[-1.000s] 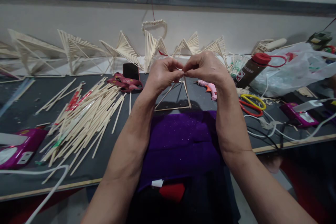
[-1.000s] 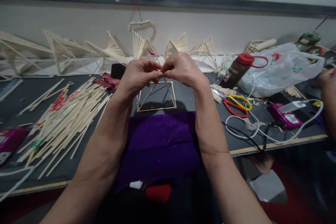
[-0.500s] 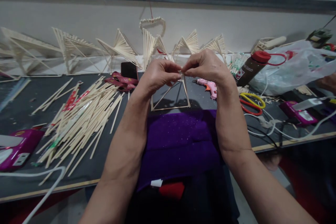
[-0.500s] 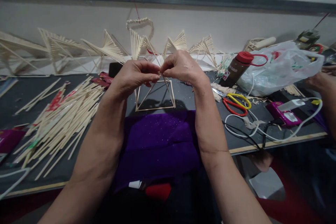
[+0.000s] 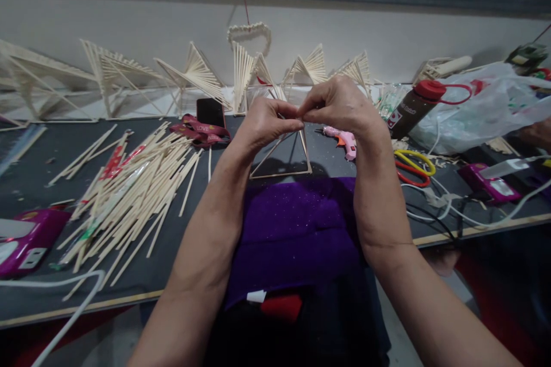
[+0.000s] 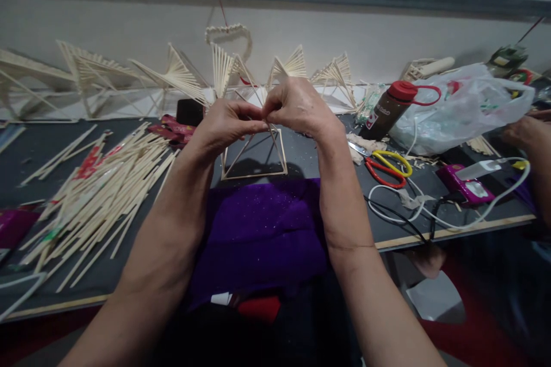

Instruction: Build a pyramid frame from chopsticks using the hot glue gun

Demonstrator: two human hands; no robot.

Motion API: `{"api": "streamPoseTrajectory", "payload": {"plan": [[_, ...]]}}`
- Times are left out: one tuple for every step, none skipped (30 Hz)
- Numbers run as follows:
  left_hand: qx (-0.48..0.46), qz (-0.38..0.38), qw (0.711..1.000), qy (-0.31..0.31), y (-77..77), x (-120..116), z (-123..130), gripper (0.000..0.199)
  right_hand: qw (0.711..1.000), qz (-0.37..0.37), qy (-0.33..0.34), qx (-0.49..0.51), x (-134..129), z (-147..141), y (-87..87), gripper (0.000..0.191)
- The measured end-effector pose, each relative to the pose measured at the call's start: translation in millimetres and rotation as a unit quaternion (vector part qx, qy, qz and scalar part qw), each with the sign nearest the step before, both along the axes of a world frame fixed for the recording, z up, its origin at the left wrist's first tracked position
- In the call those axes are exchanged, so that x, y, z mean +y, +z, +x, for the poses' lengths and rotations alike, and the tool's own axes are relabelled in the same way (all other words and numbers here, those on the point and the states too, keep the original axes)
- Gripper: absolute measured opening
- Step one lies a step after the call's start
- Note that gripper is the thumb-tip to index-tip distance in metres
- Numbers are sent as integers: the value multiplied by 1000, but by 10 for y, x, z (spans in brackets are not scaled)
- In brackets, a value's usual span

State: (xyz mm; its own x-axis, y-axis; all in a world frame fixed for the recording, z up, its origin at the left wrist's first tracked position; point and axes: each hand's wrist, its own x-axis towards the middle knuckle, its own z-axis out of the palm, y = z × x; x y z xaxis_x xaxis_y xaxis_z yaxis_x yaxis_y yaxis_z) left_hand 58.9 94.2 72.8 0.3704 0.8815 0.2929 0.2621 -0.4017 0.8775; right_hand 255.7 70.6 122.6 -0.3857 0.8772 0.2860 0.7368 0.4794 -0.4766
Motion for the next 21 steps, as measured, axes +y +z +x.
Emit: {"api": "streamPoseTrajectory", "payload": {"plan": [[2, 6, 1000, 5, -4, 3, 8, 17, 1000, 4, -1, 0, -1, -2, 2, 25], [4, 9, 1000, 8, -9, 6, 16, 16, 1000, 7, -1, 1, -3, -3, 4, 23], [3, 12, 1000, 11, -15, 9, 24, 16, 1000, 11, -2, 1, -5, -4, 7, 22], [3, 14, 1000, 13, -22, 11, 29, 16, 1000, 12, 0, 1, -8, -5, 10, 23], [3, 16, 1000, 14, -30, 14, 34, 16, 1000, 12, 4, 2, -10, -5, 13, 24], [4, 19, 1000, 16, -37, 15, 36, 17, 1000, 13, 9, 4, -11, -4, 14, 24], [4, 22, 1000, 19, -43, 15, 37, 17, 1000, 13, 13, 8, -10, -4, 13, 24], [6, 24, 999, 22, -48, 13, 37, 18, 1000, 14, 17, 11, -6, -3, 10, 24], [7, 26, 999, 25, -50, 10, 36, 18, 1000, 17, 19, 16, 1, -2, 3, 23], [8, 27, 999, 27, -51, 5, 34, 19, 999, 20, 18, 22, 10, 0, -6, 23], [9, 27, 999, 30, -50, -1, 33, 20, 999, 25, 18, 26, 22, 1, -17, 23], [12, 25, 999, 30, -48, -8, 33, 21, 999, 28, 19, 30, 33, 3, -29, 23], [17, 23, 999, 30, -44, -15, 34, 22, 999, 31, 22, 32, 45, 5, -40, 23], [21, 21, 999, 31, -41, -23, 37, 24, 998, 34, 25, 35, 54, 7, -50, 23], [25, 20, 999, 31, -38, -30, 41, 25, 998, 37, 29, 38, 61, 10, -58, 22], [27, 19, 999, 31, -36, -37, 47, 26, 998, 37, 31, 41, 66, 12, -64, 22], [28, 19, 999, 31, -36, -43, 53, 26, 998, 34, 33, 45, 67, 15, -67, 21], [27, 18, 999, 32, -38, -48, 58, 26, 998, 28, 34, 49, 68, 17, -69, 21], [26, 18, 999, 33, -40, -52, 63, 27, 998, 20, 36, 54, 67, 18, -71, 22], [24, 18, 999, 34, -42, -54, 65, 27, 997, 12, 40, 60, 67, 19, -73, 23], [24, 18, 999, 34, -45, -54, 65, 27, 997, 4, 42, 65, 68, 20, -76, 24]]}}
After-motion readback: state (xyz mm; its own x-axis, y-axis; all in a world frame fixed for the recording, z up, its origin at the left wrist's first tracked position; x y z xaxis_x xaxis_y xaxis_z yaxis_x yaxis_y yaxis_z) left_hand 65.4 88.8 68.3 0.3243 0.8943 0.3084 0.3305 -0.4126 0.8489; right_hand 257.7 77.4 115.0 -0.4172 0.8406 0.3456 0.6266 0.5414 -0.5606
